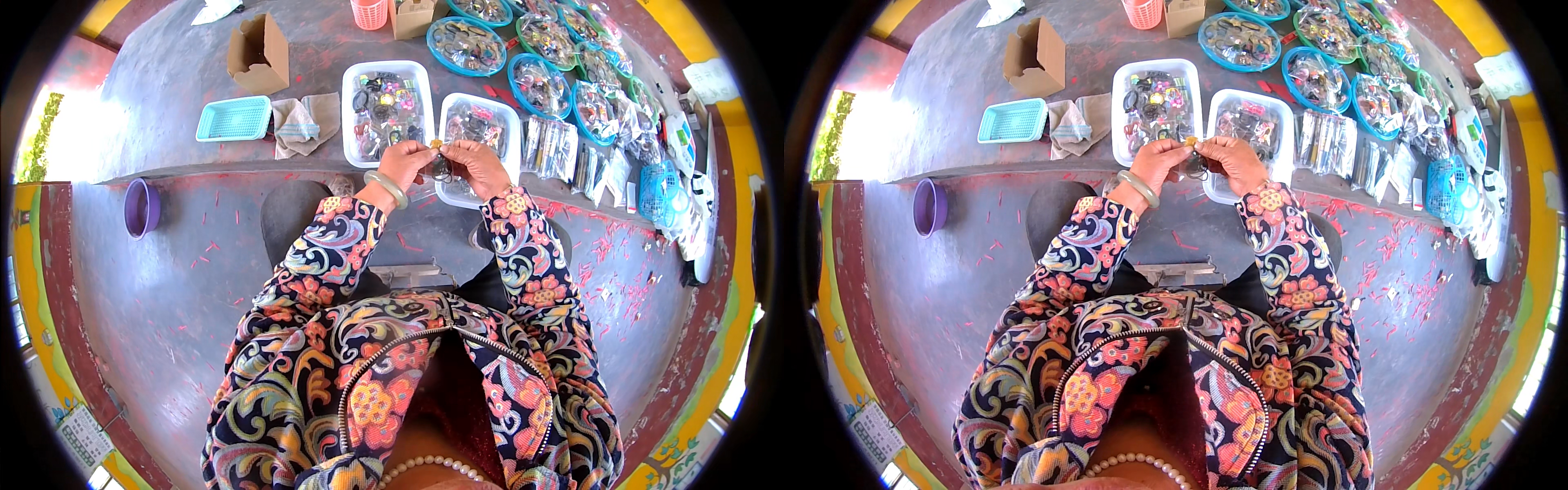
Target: The person sits on the floor and repeatedly picks up small hair accessories from a white tray, places them into clear plastic bags, and sets the packaged items into a second tray. The process involves handling individual items one by one and organizing them into separate containers.
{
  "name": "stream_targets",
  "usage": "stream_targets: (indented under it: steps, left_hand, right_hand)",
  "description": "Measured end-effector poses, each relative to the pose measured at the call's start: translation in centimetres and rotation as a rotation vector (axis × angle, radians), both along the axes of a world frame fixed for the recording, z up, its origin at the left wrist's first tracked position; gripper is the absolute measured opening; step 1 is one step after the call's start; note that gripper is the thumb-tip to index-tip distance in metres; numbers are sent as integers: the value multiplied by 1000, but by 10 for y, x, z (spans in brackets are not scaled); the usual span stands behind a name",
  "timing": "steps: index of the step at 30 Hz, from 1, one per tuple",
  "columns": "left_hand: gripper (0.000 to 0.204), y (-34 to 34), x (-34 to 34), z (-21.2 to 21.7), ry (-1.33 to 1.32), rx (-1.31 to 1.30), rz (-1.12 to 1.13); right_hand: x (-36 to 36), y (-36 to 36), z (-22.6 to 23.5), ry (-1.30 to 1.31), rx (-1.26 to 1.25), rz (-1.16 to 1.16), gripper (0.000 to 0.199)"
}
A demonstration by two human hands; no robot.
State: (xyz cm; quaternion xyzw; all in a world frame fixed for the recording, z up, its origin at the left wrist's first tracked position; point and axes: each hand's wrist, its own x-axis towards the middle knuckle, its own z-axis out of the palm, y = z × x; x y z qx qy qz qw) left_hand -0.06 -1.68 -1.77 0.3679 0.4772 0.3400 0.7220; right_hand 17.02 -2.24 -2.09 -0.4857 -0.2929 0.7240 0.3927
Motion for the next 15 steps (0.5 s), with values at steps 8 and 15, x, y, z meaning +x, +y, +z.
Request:
stream_targets:
  steps: [8, 15]
  left_hand:
    - [13, 7, -7, -11, -121, -77, -29]
    - [16, 14, -13, -1, -287, -297, 107]
  right_hand:
    - [-6, -1, 7, -17, 52, -59, 9]
    - [-5, 6, 10, -481, 615, -39, 26]
